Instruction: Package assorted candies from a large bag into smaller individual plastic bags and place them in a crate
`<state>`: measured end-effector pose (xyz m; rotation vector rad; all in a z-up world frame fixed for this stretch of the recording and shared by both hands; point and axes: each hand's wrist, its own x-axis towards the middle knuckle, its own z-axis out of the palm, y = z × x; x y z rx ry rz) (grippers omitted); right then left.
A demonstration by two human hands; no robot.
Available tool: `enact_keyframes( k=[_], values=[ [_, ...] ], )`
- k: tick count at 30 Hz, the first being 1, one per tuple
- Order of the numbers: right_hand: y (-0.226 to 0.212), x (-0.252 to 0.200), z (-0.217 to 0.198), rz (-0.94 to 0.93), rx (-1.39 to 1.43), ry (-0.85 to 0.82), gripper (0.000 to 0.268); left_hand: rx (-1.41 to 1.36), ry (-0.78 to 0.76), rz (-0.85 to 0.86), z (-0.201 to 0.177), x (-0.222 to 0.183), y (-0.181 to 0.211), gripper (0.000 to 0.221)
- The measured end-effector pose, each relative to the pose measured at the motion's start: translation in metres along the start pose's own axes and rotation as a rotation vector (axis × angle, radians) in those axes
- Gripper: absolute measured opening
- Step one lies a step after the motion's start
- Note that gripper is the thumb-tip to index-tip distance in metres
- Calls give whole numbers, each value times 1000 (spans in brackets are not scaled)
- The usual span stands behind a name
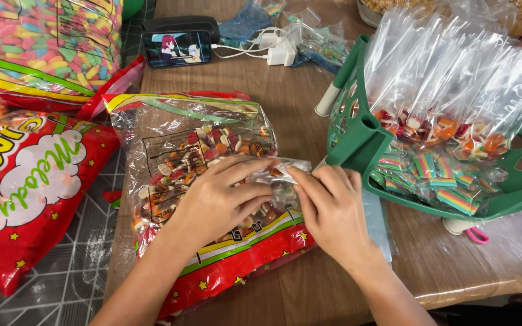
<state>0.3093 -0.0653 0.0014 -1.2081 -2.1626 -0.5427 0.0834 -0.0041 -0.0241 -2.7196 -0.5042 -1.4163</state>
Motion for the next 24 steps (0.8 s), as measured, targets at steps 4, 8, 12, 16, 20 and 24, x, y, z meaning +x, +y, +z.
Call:
enact_keyframes(
  k=[4, 8, 12, 16, 20, 24],
  values=[
    [-2, -10, -10, 19, 196, -6, 25, -54, 44, -29, -2, 3, 3, 5],
    [-14, -25, -45, 161, 326, 83, 25, -102, 52, -71, -3, 5, 2, 7],
    [-23, -73, -58, 160, 604, -27, 15, -72, 63, -99, -1, 0, -2, 5],
    [-35, -122, -17, 76, 504, -182, 35, -77, 76, -94, 0, -1, -4, 4],
    [-43, -116, 3, -57, 424, -171, 31, -57, 79, -87, -1, -2, -4, 5],
    [-50, -105, 10, -119, 277, -210, 27, -27, 59, -114, 1, -5, -6, 4]
  ],
)
